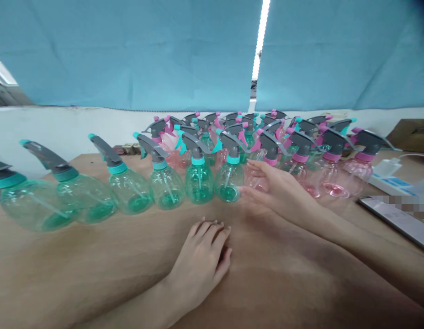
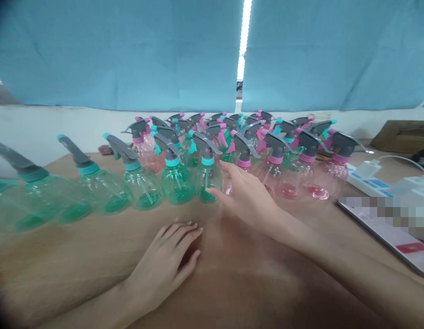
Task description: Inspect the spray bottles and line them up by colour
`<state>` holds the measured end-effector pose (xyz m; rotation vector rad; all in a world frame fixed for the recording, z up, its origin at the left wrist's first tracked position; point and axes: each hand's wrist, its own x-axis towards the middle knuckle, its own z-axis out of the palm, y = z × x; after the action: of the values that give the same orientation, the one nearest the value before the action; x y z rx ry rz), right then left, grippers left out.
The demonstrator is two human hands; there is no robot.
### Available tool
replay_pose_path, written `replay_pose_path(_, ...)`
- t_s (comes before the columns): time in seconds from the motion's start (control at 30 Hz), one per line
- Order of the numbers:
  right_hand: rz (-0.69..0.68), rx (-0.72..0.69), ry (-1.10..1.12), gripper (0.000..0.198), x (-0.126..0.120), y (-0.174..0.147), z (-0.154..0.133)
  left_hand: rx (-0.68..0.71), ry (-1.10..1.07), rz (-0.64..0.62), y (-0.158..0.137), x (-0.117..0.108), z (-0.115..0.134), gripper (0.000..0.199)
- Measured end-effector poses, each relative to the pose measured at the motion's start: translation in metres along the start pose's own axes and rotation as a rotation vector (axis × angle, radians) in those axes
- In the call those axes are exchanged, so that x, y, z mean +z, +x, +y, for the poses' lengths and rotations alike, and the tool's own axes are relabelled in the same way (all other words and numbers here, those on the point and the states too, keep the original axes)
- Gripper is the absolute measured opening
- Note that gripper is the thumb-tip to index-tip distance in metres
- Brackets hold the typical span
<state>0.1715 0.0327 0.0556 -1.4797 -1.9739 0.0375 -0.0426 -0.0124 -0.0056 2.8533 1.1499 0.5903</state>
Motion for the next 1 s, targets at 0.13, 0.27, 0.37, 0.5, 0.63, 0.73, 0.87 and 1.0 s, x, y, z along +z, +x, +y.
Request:
replay_pose_path(0.13,-0.012,0.097,0.072,0.03,-0.027,-0.02,0.016,0.006,0.001,0.007,-0.001,0.0,-0.001,0.029)
replay_pose_path(0.27,0.076,0.208,0.081,0.027,-0.039,-0.029,0.044,0.023,0.009,0.019,0.0,-0.001,-0.002,0.028)
replay_pose_path(0.37,0.084,0.231,0.024,0.035,-0.038,-0.028,0.06,0.038,0.029,0.023,0.001,-0.002,-0.002,0.028)
replay_pose_path(0.5,0.054,0.226,-0.022,0.054,-0.032,-0.017,0.065,0.057,0.048,0.035,0.002,-0.003,-0.002,0.028)
replay_pose_path(0.63,0.039,0.219,-0.032,0.06,-0.023,-0.001,0.059,0.067,0.028,0.044,0.003,-0.003,-0.003,0.028)
replay_pose_path(0.73,0.031,0.226,-0.053,0.059,-0.015,0.009,0.053,0.052,0.011,0.062,0.003,-0.005,-0.002,0.027)
replay_pose_path(0.87,0.007,0.228,-0.093,0.043,-0.01,0.015,0.049,0.028,-0.047,0.059,0.005,-0.008,0.001,0.024)
replay_pose_path(1.0,-0.014,0.219,-0.114,0.039,-0.014,0.006,0.047,-0.049,-0.127,0.059,0.007,-0.009,0.004,0.02)
